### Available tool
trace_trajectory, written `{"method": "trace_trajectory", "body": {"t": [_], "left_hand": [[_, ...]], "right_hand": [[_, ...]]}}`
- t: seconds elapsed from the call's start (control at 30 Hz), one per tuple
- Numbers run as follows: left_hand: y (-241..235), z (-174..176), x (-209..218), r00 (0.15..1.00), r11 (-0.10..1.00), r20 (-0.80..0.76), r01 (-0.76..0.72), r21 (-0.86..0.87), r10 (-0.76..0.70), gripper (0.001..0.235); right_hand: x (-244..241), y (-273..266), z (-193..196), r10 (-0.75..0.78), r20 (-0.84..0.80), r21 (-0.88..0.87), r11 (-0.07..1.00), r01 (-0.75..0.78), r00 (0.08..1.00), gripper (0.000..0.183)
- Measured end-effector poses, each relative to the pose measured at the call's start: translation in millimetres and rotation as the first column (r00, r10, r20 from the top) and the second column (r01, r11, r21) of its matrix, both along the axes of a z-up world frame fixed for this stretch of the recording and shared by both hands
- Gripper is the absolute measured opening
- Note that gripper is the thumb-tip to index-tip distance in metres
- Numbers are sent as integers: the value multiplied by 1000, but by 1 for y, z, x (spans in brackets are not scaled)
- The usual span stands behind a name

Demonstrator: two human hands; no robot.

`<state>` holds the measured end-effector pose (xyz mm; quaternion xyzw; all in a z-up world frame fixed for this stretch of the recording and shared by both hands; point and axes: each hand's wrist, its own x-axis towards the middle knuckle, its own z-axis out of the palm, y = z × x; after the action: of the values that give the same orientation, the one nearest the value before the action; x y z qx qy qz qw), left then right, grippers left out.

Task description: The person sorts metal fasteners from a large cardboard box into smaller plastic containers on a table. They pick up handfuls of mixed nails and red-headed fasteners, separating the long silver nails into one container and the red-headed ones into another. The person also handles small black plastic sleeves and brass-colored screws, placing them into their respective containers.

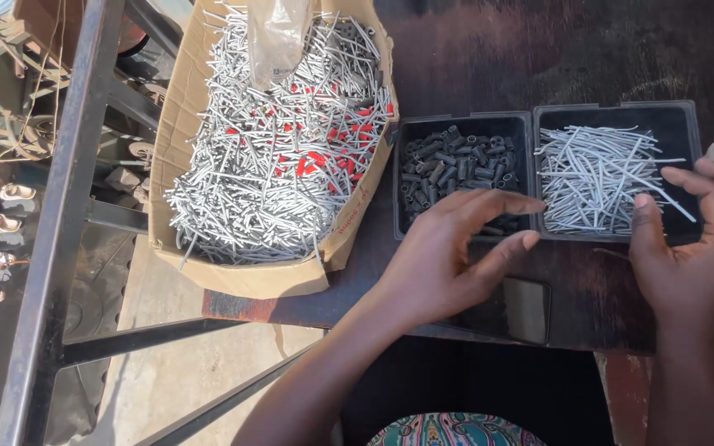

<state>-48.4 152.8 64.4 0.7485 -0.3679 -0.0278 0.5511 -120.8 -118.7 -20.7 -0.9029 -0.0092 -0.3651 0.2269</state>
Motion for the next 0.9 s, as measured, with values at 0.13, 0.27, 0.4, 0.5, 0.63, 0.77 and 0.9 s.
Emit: {"method": "trace_trajectory", "body": {"t": [0.13,0.27,0.4,0.5,0.63,0.77,0.9], "left_hand": [[67,29,25,965,973,149,-226,42,218,24],[132,19,67,869,869,159,-486,93,469,24],[186,13,114,758,752,336,-634,181,559,29],[201,5,144,792,686,350,-609,398,500,32],[199,-18,186,767,572,461,-641,512,446,31],[199,-25,194,742,499,498,-670,550,449,38],[198,-22,186,731,533,567,-674,512,379,36]], "right_hand": [[-18,19,2,40,68,148,988,-50,997,9],[-34,24,-15,-15,36,151,988,9,999,10],[-40,32,-22,8,65,141,990,-17,998,5],[-38,38,-17,4,59,104,995,-10,998,6],[-32,48,-8,19,41,95,995,-23,999,9],[-28,58,-3,50,-5,132,990,-49,999,16],[-19,73,19,116,19,134,984,-118,993,10]]}}
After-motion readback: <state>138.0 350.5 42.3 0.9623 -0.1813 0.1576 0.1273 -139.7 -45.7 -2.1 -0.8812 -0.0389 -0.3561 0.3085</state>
